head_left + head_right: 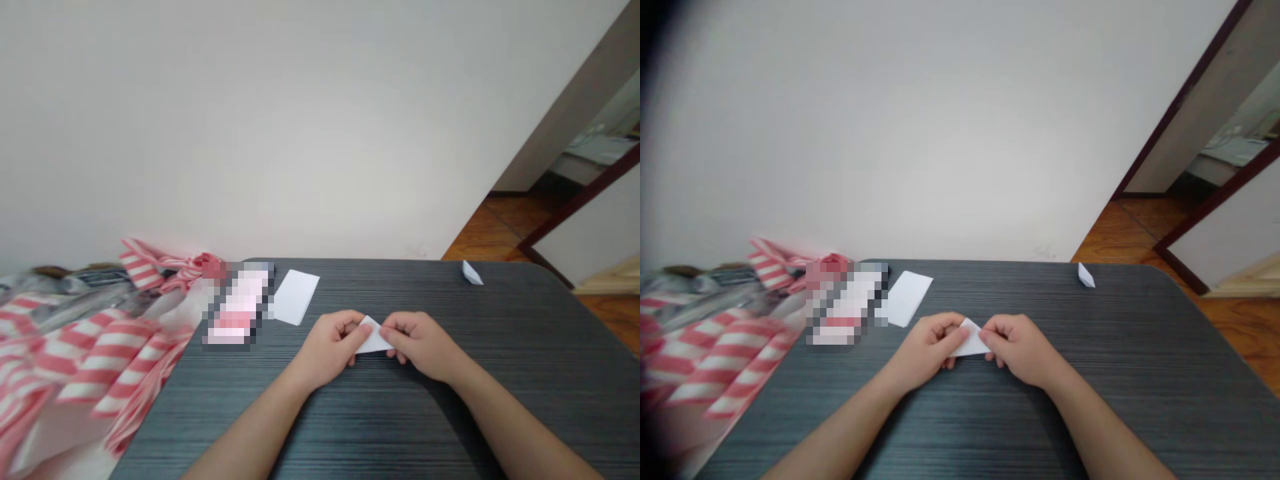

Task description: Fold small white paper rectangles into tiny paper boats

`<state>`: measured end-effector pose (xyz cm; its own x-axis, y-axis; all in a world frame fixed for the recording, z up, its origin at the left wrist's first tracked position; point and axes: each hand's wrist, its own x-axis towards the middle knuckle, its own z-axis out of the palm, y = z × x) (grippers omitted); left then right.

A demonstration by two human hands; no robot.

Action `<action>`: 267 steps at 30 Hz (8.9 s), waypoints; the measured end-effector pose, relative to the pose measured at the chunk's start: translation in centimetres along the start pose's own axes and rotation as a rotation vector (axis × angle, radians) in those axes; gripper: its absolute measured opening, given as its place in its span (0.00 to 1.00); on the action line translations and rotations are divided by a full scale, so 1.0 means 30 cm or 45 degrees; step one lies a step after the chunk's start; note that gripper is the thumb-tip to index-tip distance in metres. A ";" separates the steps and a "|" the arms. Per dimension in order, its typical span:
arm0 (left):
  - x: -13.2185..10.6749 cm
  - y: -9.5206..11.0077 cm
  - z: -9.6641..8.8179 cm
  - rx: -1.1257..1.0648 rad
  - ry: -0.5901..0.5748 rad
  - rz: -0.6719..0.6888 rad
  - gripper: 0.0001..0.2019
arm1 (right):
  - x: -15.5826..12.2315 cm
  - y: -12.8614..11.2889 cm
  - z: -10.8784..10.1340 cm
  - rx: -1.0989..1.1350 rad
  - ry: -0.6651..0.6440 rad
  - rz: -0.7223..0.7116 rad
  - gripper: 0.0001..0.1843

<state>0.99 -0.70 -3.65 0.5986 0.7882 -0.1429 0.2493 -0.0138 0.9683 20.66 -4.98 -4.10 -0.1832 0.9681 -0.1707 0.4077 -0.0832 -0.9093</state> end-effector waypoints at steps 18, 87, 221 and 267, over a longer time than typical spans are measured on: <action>0.003 0.000 -0.005 -0.021 0.027 -0.097 0.20 | -0.009 0.018 0.000 -0.052 -0.020 -0.389 0.05; -0.004 -0.008 -0.001 0.127 -0.104 0.043 0.18 | -0.006 -0.007 0.007 -0.034 0.012 -0.142 0.12; 0.011 -0.053 0.008 0.306 0.228 0.206 0.12 | 0.012 0.045 0.018 -0.164 0.384 -0.459 0.09; 0.001 -0.007 -0.005 -0.103 -0.047 0.068 0.16 | 0.007 0.027 -0.007 -0.168 0.172 -0.565 0.05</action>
<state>0.85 -0.58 -3.83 0.6372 0.7646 -0.0966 0.1551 -0.0045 0.9879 21.12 -4.79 -4.79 -0.2505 0.9263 0.2816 0.4279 0.3668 -0.8260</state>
